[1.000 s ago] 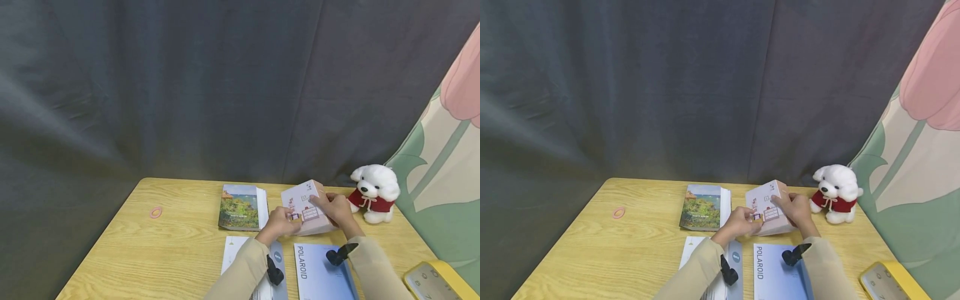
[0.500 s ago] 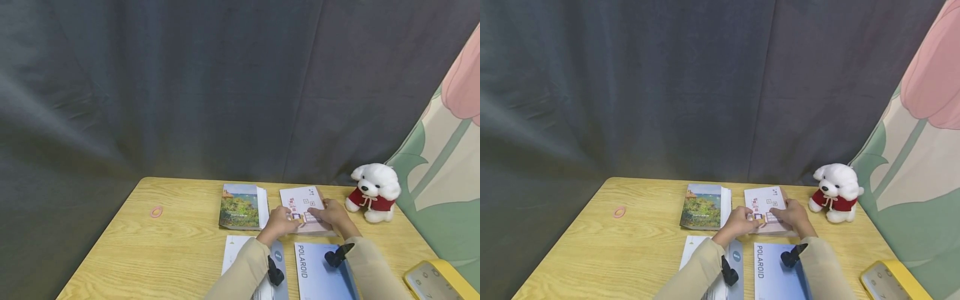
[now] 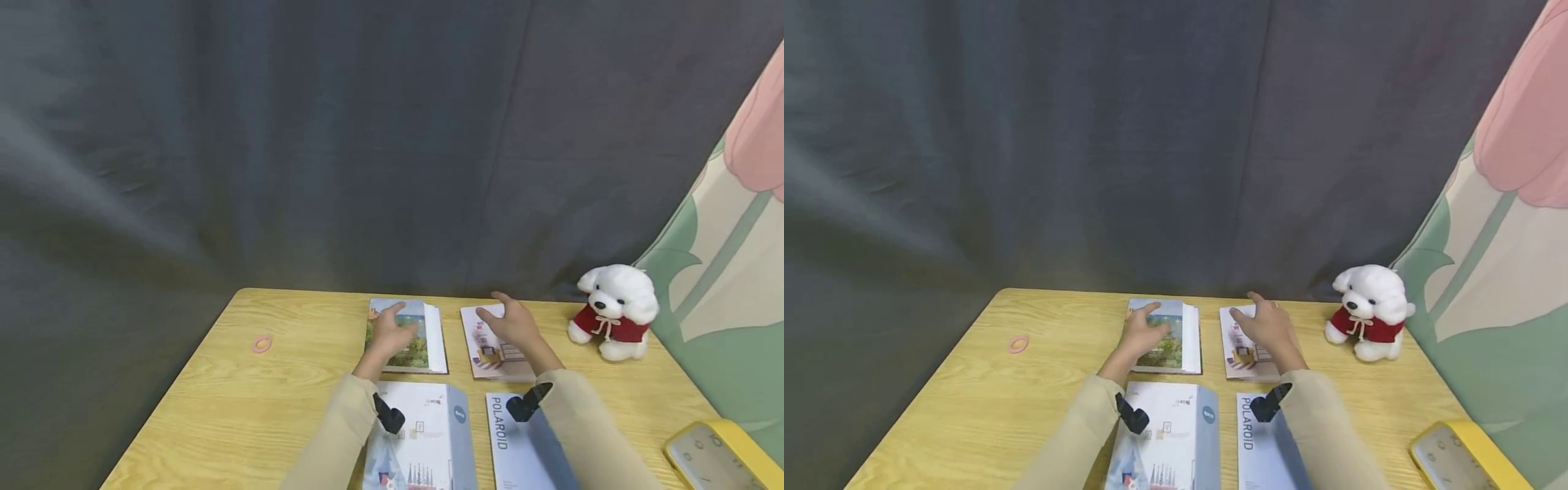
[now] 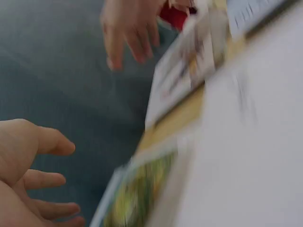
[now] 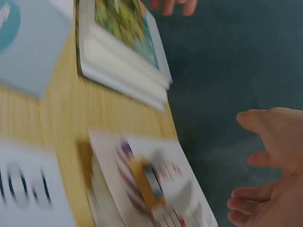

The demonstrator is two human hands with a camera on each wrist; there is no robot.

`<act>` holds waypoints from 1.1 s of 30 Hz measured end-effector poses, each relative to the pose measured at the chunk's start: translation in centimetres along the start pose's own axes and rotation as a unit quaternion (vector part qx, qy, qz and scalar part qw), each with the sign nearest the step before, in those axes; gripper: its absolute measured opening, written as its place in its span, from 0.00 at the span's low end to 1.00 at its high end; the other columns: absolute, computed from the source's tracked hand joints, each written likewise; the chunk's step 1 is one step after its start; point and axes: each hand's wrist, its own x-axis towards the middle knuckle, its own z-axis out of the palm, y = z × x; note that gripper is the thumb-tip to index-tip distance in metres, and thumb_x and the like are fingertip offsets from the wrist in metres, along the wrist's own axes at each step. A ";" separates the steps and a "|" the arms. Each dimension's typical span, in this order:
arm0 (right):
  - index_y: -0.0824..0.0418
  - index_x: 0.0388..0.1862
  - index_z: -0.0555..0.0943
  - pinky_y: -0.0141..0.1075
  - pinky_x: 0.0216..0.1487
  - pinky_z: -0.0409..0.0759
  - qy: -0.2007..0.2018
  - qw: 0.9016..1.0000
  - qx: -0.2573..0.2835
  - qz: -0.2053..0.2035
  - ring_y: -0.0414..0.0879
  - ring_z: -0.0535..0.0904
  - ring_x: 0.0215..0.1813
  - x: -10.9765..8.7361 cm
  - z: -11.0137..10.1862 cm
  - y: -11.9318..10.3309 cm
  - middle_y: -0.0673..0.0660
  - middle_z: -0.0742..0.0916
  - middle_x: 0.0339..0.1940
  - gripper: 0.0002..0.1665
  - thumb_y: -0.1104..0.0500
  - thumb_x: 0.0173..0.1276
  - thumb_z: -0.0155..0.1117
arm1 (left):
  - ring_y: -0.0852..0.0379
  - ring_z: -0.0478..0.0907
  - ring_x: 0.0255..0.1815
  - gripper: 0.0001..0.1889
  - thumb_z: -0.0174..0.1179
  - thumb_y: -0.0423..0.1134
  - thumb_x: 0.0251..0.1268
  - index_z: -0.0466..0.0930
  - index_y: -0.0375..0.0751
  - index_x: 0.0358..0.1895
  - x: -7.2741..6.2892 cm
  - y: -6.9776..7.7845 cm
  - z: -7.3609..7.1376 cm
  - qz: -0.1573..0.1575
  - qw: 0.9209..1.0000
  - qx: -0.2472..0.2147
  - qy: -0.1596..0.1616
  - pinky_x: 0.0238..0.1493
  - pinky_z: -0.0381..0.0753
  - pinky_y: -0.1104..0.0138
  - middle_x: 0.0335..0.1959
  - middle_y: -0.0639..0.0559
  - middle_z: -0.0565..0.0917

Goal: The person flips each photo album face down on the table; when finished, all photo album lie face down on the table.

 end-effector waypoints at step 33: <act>0.65 0.69 0.73 0.57 0.56 0.76 -0.069 0.994 -0.022 -0.077 0.64 0.79 0.55 2.6 10.1 -3.9 0.69 0.82 0.57 0.34 0.48 0.71 0.64 | 0.33 0.50 0.76 0.38 0.61 0.46 0.68 0.59 0.28 0.74 -0.9 -6.1 -2.0 -0.093 0.993 0.025 0.063 0.72 0.45 0.38 0.74 0.32 0.59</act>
